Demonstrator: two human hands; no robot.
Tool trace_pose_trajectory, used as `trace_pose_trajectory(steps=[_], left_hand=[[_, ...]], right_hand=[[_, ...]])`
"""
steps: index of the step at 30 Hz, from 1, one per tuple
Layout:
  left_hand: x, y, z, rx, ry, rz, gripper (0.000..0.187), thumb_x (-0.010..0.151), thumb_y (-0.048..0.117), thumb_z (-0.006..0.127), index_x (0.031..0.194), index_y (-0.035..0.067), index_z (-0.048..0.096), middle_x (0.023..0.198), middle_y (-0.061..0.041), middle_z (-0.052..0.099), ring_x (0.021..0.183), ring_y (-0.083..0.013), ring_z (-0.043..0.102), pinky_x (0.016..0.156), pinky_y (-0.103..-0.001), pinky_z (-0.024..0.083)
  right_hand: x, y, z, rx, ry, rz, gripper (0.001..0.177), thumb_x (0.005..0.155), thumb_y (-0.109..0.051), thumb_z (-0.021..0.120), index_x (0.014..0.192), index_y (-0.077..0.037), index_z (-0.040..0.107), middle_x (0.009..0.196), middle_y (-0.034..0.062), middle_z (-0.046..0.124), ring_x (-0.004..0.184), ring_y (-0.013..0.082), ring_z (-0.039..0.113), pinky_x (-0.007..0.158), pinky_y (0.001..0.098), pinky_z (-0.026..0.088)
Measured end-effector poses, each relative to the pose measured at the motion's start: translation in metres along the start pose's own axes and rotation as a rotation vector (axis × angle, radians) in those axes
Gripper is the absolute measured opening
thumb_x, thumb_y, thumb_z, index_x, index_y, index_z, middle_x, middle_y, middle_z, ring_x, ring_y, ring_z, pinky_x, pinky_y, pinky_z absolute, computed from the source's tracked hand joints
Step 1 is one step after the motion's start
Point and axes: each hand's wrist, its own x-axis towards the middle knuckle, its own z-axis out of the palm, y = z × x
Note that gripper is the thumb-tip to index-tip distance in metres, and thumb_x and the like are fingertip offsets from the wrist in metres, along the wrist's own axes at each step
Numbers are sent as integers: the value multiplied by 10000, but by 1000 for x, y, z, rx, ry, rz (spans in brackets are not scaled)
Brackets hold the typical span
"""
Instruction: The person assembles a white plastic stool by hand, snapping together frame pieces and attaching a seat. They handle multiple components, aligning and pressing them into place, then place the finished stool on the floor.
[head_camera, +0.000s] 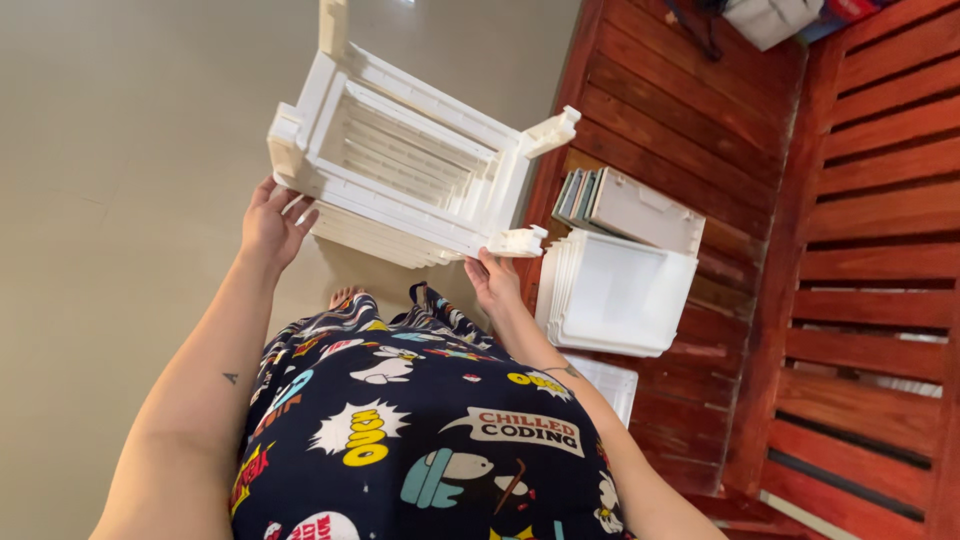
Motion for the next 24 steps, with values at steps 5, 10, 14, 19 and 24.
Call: trace_pose_trajectory(steps=[5, 10, 14, 19, 24], left_hand=[[-7, 15, 11, 232, 20, -15, 481, 1125, 433, 311, 1428, 88, 455, 1315, -108, 573, 1279, -283, 609, 1038, -511, 475], [-4, 24, 16, 317, 123, 83, 510, 1085, 478, 346, 1466, 144, 406, 1239, -111, 610, 1161, -270, 662, 980, -462, 493], [-1, 25, 13, 282, 102, 47, 579, 1078, 502, 325, 1506, 130, 443, 1272, -87, 607, 1158, -248, 666, 981, -449, 512], [16, 16, -4, 283, 130, -7, 564, 1067, 499, 351, 1491, 149, 476, 1292, -66, 585, 1209, -238, 618, 993, -452, 477], [21, -25, 5, -139, 275, -262, 372, 1022, 330, 472, 1330, 122, 503, 1276, -63, 590, 1199, -261, 600, 938, -440, 466]], right_hand=[[6, -12, 0, -25, -21, -33, 376, 953, -71, 716, 1304, -80, 581, 1115, 95, 669, 993, 277, 685, 879, 401, 626], [8, -11, 1, -49, 55, -21, 471, 923, -22, 698, 1353, -103, 525, 1137, 126, 659, 1001, 310, 690, 881, 429, 633], [4, -9, 4, -84, 62, 4, 573, 920, 4, 675, 1432, -147, 466, 1186, 137, 644, 998, 314, 687, 877, 427, 630], [-6, -11, 11, -119, 41, 6, 654, 905, 31, 652, 1471, -180, 402, 1220, 139, 627, 1002, 311, 694, 868, 419, 621], [-19, -6, 25, -254, 120, -8, 705, 896, 5, 673, 1487, -215, 358, 1215, 135, 631, 1009, 265, 679, 915, 423, 590]])
